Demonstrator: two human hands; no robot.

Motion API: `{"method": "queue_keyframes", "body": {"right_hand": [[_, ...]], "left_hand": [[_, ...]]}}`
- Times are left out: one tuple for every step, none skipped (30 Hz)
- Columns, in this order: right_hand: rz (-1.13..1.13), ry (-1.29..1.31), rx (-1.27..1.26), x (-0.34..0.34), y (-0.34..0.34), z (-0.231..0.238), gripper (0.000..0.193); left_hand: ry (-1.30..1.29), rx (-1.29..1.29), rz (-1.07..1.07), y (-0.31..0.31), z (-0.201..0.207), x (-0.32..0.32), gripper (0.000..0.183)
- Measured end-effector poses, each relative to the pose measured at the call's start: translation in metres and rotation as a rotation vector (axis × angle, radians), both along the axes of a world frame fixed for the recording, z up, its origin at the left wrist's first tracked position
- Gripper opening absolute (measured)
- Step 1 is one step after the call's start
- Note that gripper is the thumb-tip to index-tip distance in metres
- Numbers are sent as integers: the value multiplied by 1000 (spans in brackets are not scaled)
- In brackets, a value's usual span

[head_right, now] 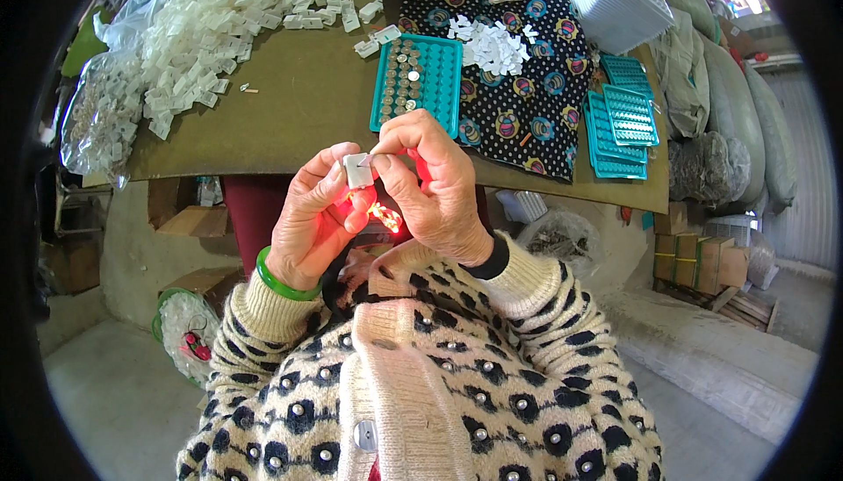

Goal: The person repeatedly picks small white plastic housings and metal pins from a table, inserts the pins into the housings, and places the assembled units into a blue tray. The person also picks up and sets down a small metal ring during the process.

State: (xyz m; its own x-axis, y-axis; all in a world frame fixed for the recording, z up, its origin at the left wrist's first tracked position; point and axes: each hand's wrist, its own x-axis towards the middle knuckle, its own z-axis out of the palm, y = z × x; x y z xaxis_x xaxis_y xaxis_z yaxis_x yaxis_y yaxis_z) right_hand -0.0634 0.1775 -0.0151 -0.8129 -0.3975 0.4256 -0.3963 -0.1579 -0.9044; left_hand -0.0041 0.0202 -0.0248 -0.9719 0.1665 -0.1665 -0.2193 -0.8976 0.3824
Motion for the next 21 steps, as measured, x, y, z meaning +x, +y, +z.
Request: {"method": "queue_keyframes", "body": {"right_hand": [[13, -30, -26, 0, 0, -1, 9], [43, -38, -46, -1, 1, -1, 10], [19, 13, 6, -1, 2, -1, 9], [13, 85, 63, -2, 3, -1, 9], [0, 152, 119, -3, 5, 0, 9], [3, 174, 130, -3, 5, 0, 9], [15, 170, 135, -3, 6, 1, 9], [19, 160, 139, -3, 7, 1, 9], [23, 149, 143, -3, 7, 2, 9], [23, 187, 158, -4, 8, 2, 9], [22, 224, 175, -4, 8, 3, 10], [16, 264, 192, -6, 9, 4, 10], [12, 312, 214, -7, 9, 4, 11], [3, 360, 236, -7, 9, 5, 12], [-7, 402, 258, -8, 9, 7, 13], [-11, 479, 289, -8, 9, 8, 14], [-17, 550, 321, -9, 10, 11, 15], [-26, 633, 345, -10, 10, 13, 16], [2, 611, 377, -12, 11, 17, 16], [27, 600, 401, -15, 11, 20, 17], [49, 602, 414, -19, 12, 24, 17]], "left_hand": [[-3, 2, -11, 0, -1, 0, 24], [-2, -2, -20, 0, -1, 0, 24], [7, -14, -25, 0, -1, -1, 24], [-13, -3, -17, 1, -2, 0, 24], [-29, 2, -6, 1, -2, 0, 24], [-46, 8, 4, 2, -2, 0, 23], [-30, -7, -6, 2, -2, 1, 23], [-15, -22, -17, 1, -2, 0, 23], [5, -40, -26, 1, -2, 0, 23], [9, -44, -28, 0, -2, 0, 23], [17, -51, -29, 0, -2, 1, 23], [30, -61, -28, 1, -2, 1, 22], [12, -96, -23, 1, -2, 2, 22], [-2, -135, -17, 2, -2, 2, 22], [-3, -176, -11, 2, -1, 3, 22], [-6, -192, -13, 2, -1, 3, 22], [4, -209, -16, 1, -1, 3, 21], [12, -240, -18, 0, -1, 3, 21], [14, -199, -34, -1, 0, 2, 21], [12, -170, -47, -3, 1, 1, 22], [14, -145, -58, -4, 2, 0, 22]]}}
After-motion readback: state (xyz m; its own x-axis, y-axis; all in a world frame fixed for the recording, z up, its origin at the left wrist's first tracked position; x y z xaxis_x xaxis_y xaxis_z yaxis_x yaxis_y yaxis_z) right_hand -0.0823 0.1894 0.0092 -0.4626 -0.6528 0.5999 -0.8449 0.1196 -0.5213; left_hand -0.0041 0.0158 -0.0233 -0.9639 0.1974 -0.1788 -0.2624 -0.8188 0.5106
